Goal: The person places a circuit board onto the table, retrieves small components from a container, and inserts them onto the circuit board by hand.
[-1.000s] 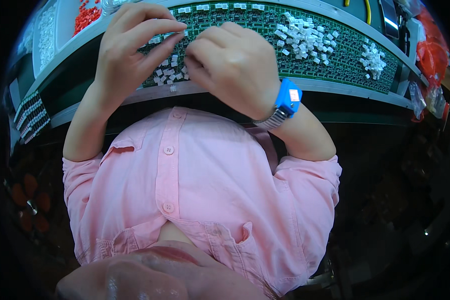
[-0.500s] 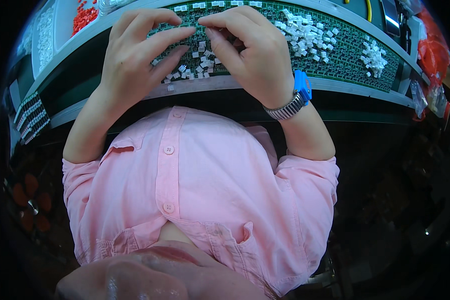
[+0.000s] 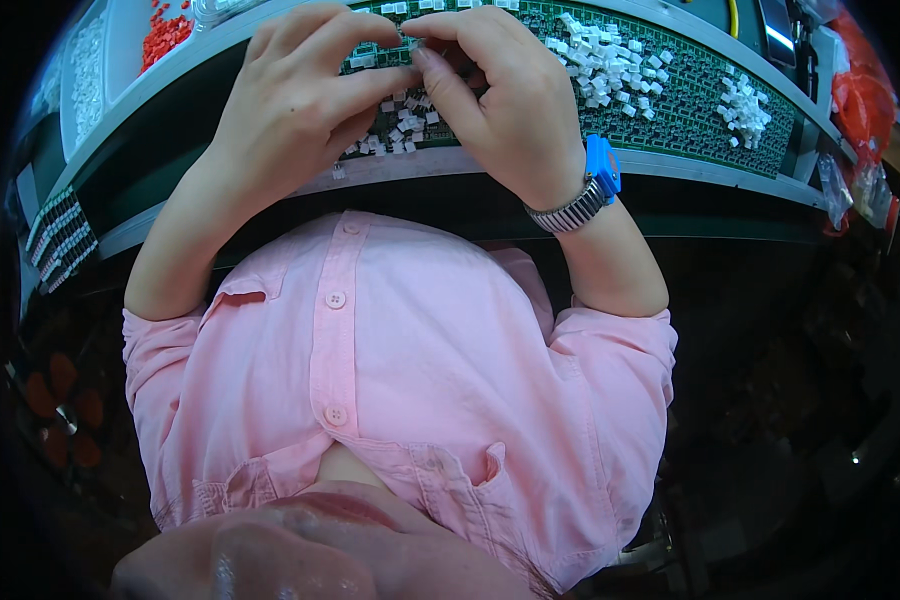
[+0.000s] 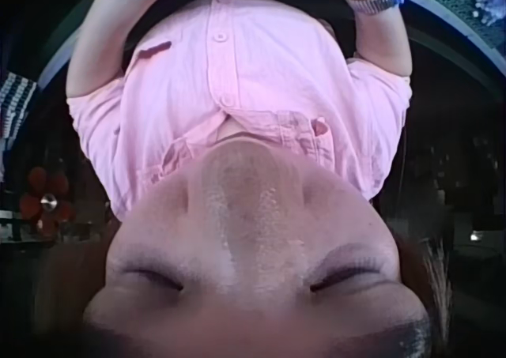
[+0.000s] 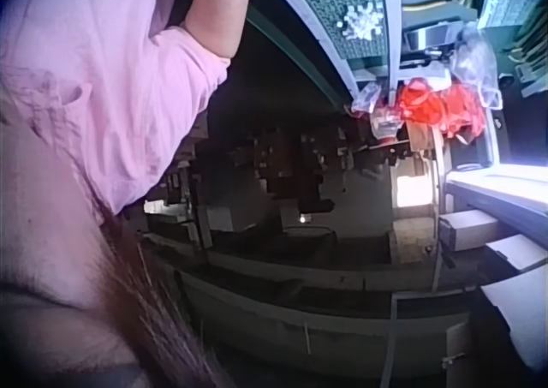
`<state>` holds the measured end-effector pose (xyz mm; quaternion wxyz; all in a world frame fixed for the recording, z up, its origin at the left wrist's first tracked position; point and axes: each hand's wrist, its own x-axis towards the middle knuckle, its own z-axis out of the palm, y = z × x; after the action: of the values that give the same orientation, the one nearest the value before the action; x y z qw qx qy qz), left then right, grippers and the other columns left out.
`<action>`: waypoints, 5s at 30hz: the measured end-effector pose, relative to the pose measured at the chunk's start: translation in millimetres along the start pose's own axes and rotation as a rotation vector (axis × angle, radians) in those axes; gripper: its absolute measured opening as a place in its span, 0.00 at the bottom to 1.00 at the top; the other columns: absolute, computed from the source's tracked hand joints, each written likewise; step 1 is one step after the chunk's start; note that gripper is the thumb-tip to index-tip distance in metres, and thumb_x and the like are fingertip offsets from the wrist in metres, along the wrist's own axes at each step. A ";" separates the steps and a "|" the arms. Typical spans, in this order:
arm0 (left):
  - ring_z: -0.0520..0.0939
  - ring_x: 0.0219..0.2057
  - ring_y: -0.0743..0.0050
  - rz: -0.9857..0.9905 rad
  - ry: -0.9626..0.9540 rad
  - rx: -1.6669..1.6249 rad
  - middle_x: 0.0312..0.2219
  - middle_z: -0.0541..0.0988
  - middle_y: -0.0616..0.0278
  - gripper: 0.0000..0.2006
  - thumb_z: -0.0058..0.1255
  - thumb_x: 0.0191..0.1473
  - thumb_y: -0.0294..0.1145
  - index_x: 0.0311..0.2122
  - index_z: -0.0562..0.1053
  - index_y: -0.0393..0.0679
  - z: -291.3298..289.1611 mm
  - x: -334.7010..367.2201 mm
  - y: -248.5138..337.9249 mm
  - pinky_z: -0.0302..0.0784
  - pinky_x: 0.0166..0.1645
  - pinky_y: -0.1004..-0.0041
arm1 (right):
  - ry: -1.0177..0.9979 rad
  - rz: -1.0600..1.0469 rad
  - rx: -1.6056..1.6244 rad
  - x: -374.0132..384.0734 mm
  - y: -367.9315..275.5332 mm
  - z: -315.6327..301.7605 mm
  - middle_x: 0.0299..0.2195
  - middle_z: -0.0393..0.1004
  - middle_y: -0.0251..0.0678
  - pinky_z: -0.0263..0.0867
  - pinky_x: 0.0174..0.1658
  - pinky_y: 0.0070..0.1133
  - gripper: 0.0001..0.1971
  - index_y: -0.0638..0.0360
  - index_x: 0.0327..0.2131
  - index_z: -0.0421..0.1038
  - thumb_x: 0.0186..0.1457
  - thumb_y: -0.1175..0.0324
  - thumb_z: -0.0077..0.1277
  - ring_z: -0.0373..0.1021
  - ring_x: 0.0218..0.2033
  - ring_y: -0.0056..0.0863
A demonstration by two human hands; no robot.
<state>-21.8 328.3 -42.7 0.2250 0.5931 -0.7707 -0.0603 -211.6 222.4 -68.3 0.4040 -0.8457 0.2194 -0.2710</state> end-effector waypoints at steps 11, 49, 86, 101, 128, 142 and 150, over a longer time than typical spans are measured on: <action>0.82 0.34 0.65 0.145 0.137 -0.121 0.35 0.82 0.59 0.12 0.60 0.50 0.17 0.41 0.79 0.40 -5.2 -2.7 -12.7 0.77 0.38 0.74 | -0.021 -0.109 -0.089 11.4 0.9 -5.5 0.35 0.78 0.34 0.70 0.34 0.18 0.12 0.57 0.44 0.80 0.56 0.77 0.60 0.74 0.31 0.23; 0.78 0.35 0.60 0.011 0.224 -0.256 0.31 0.78 0.62 0.07 0.64 0.44 0.27 0.31 0.78 0.44 13.5 13.1 -15.1 0.74 0.39 0.66 | -0.073 -0.265 -0.259 1.9 -3.8 -3.9 0.32 0.77 0.31 0.73 0.34 0.23 0.07 0.56 0.34 0.78 0.50 0.71 0.62 0.75 0.32 0.31; 0.79 0.30 0.77 -0.132 0.068 -0.582 0.32 0.79 0.64 0.15 0.59 0.48 0.15 0.42 0.81 0.42 -13.3 -17.9 -8.6 0.73 0.32 0.80 | -0.205 -0.428 -0.503 20.2 -15.9 -30.6 0.31 0.76 0.30 0.71 0.34 0.25 0.10 0.53 0.37 0.79 0.47 0.71 0.63 0.74 0.32 0.28; 0.79 0.33 0.64 0.102 0.178 -0.082 0.28 0.78 0.65 0.06 0.65 0.43 0.30 0.27 0.78 0.46 22.6 31.7 -0.4 0.73 0.38 0.66 | 0.021 -0.268 -0.285 -31.8 -1.3 -20.5 0.33 0.79 0.34 0.72 0.30 0.25 0.15 0.56 0.38 0.79 0.43 0.77 0.62 0.76 0.29 0.32; 0.82 0.33 0.68 0.019 0.079 -0.393 0.34 0.82 0.63 0.12 0.62 0.48 0.20 0.39 0.79 0.42 7.3 4.5 3.4 0.74 0.34 0.72 | -0.062 -0.322 -0.367 5.4 9.6 -41.5 0.31 0.79 0.36 0.73 0.38 0.26 0.13 0.60 0.41 0.79 0.50 0.78 0.61 0.76 0.35 0.34; 0.83 0.36 0.71 -0.140 0.023 -0.615 0.36 0.82 0.58 0.12 0.58 0.54 0.17 0.44 0.80 0.37 -4.6 9.0 2.0 0.77 0.38 0.77 | -0.148 -0.448 -0.455 2.8 -2.3 -40.1 0.34 0.76 0.28 0.68 0.36 0.24 0.12 0.52 0.36 0.78 0.45 0.69 0.62 0.73 0.36 0.28; 0.83 0.38 0.71 0.032 -0.042 -0.343 0.37 0.83 0.57 0.12 0.56 0.56 0.18 0.46 0.80 0.36 19.0 43.6 3.6 0.78 0.43 0.77 | -0.047 -0.410 -0.484 -32.3 12.4 -21.2 0.37 0.74 0.29 0.67 0.38 0.24 0.10 0.55 0.36 0.76 0.47 0.69 0.55 0.72 0.36 0.25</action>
<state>-41.4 285.0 -46.4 0.3079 0.5322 -0.7629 -0.1998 -251.4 222.3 -76.2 0.1331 -0.9499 0.0931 -0.2669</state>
